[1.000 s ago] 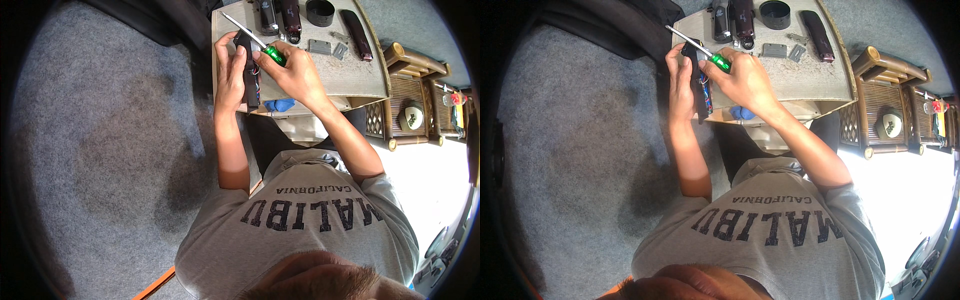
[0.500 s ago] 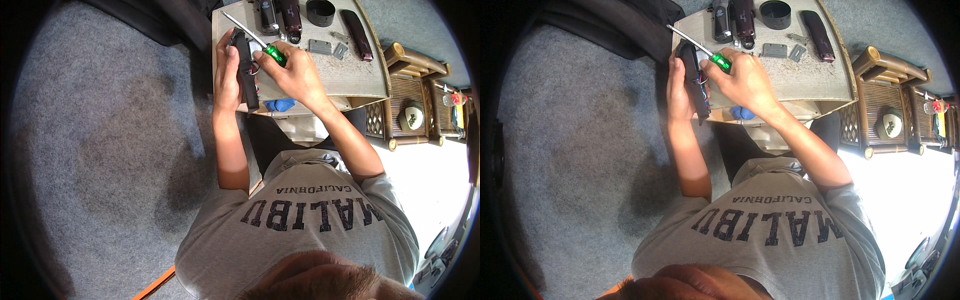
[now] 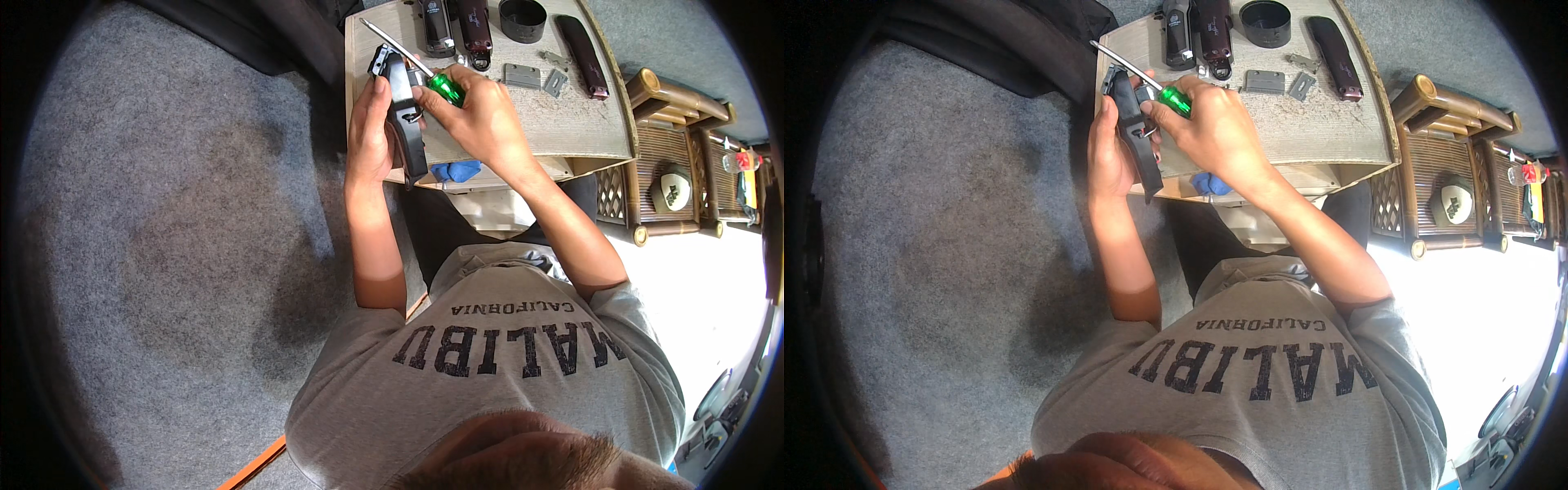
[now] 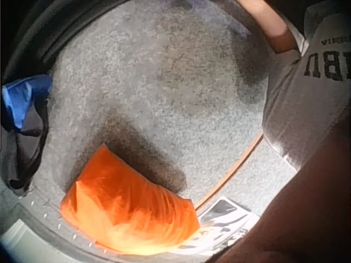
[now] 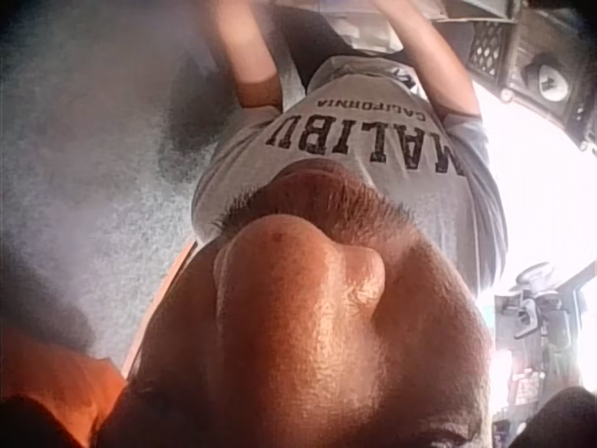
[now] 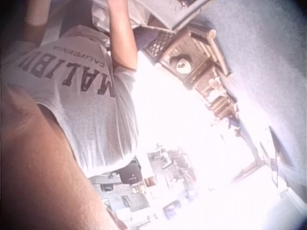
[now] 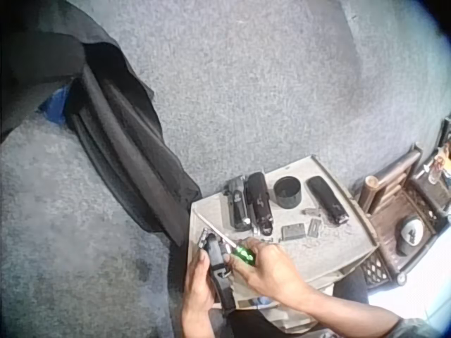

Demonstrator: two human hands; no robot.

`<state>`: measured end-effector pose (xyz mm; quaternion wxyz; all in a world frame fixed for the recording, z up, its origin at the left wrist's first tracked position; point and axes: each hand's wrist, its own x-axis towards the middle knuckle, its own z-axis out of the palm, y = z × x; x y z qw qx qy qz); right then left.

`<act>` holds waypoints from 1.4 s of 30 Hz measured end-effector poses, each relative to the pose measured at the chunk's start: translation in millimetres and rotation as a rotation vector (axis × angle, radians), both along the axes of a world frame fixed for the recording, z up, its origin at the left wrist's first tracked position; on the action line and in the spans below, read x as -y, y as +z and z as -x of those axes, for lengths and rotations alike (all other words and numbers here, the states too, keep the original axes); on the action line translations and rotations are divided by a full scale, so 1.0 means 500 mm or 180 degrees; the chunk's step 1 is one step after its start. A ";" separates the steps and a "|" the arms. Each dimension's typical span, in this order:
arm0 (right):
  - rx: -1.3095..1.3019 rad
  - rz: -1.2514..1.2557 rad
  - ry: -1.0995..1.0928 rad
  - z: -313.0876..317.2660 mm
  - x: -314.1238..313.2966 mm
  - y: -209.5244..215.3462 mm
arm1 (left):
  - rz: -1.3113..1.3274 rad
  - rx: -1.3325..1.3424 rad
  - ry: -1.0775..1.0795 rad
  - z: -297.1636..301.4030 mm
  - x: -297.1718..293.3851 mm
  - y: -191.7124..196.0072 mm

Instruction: The person disassembles hair clippers by using a screwdriver to remove screws from the casing and then prying the housing open to reveal the motor and battery.

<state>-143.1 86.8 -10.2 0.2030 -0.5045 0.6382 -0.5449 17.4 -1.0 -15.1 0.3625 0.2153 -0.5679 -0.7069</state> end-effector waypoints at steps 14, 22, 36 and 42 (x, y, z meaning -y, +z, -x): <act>0.0393 0.0323 -0.0268 -0.007 0.005 -0.019 | -0.0293 -0.0424 0.0615 0.009 0.011 -0.004; 0.1218 0.0154 -0.0055 -0.005 -0.013 0.001 | -0.0274 -0.0705 0.0854 0.011 0.008 -0.011; 0.1817 0.0233 0.0265 -0.002 -0.021 0.011 | 0.0889 0.0122 0.0937 0.014 -0.010 0.003; 0.1841 0.0270 0.0440 0.039 -0.052 0.014 | 0.0876 0.0490 0.0804 0.017 -0.004 0.019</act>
